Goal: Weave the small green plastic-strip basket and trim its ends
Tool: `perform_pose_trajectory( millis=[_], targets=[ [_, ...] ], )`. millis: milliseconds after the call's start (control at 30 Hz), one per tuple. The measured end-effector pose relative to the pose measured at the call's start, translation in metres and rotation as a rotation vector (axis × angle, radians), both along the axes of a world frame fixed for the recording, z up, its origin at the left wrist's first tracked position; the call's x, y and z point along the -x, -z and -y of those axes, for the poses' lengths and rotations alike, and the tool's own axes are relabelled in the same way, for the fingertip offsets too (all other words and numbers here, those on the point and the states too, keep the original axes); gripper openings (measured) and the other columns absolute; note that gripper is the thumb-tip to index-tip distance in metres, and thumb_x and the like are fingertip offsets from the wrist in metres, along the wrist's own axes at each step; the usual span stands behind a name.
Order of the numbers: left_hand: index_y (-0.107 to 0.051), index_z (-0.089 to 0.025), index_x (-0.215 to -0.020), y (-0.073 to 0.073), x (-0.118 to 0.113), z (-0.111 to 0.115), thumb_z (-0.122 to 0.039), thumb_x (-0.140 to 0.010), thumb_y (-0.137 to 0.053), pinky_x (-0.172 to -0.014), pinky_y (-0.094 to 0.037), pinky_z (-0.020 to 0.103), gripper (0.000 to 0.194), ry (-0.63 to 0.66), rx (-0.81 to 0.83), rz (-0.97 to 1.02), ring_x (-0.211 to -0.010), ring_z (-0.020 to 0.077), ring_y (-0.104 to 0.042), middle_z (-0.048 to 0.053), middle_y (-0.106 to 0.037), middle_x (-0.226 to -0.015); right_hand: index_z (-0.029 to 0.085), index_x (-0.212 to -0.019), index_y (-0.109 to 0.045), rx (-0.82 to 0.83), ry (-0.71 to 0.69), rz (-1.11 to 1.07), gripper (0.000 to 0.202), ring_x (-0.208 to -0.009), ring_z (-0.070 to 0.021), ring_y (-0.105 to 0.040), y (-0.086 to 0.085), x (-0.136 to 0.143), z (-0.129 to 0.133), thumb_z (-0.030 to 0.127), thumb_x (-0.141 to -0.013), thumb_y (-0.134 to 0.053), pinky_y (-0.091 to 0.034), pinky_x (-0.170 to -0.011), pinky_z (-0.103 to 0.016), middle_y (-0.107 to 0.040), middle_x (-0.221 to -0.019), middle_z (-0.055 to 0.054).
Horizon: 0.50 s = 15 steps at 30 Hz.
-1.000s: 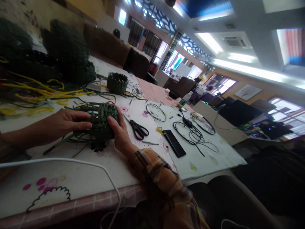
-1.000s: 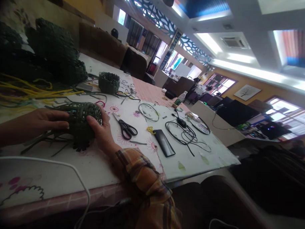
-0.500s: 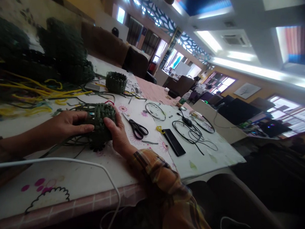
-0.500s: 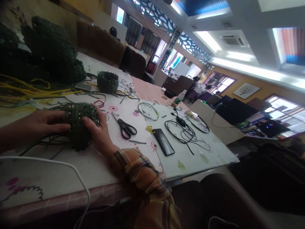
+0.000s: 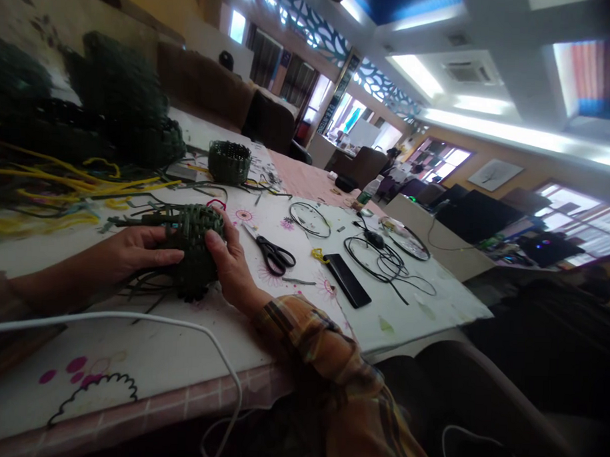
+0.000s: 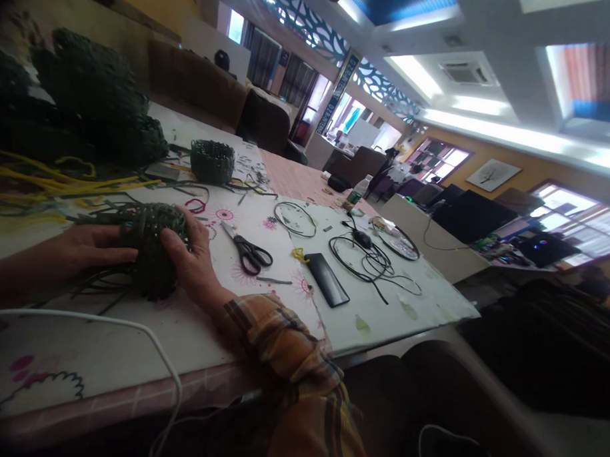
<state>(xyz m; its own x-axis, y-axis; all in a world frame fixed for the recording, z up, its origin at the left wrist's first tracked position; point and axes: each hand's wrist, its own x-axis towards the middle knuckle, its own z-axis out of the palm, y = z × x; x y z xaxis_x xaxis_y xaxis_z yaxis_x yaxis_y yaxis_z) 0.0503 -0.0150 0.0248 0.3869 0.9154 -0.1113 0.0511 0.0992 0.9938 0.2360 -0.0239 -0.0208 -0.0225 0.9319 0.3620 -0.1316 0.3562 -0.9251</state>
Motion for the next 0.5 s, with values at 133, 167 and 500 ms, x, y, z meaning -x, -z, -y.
perform_pose_trajectory(
  millis=[133,167,500],
  targets=[
    [-0.081,-0.02,-0.106,0.023,0.004,-0.01,-0.051,-0.049,-0.097,-0.077,-0.069,0.041,0.066,0.008,0.066,0.065,-0.08,0.0306,-0.08,0.01,-0.085,-0.096,0.036,-0.144,-0.062,0.007,-0.004,-0.017,0.069,-0.149,-0.0228,-0.045,-0.001,-0.001,0.0,0.072,-0.085,-0.07,-0.034,-0.128,-0.044,-0.063,-0.147,0.001],
    [-0.081,-0.02,-0.108,0.028,0.005,-0.013,-0.052,-0.049,-0.097,-0.078,-0.069,0.042,0.068,0.016,0.076,0.063,-0.081,0.031,-0.08,0.01,-0.084,-0.097,0.036,-0.143,-0.062,0.008,-0.009,-0.014,0.069,-0.15,-0.0227,-0.044,-0.001,-0.001,0.0,0.072,-0.085,-0.07,-0.034,-0.129,-0.043,-0.062,-0.148,0.001],
    [-0.081,-0.019,-0.107,0.022,0.008,-0.02,-0.05,-0.054,-0.095,-0.09,-0.066,0.045,0.063,0.104,-0.008,0.022,-0.096,0.0329,-0.079,0.012,-0.084,-0.098,0.032,-0.145,-0.062,0.059,-0.021,-0.073,0.069,-0.147,-0.0244,-0.049,-0.003,-0.002,-0.001,0.07,-0.088,-0.068,-0.039,-0.127,-0.045,-0.066,-0.142,-0.001]
  ],
)
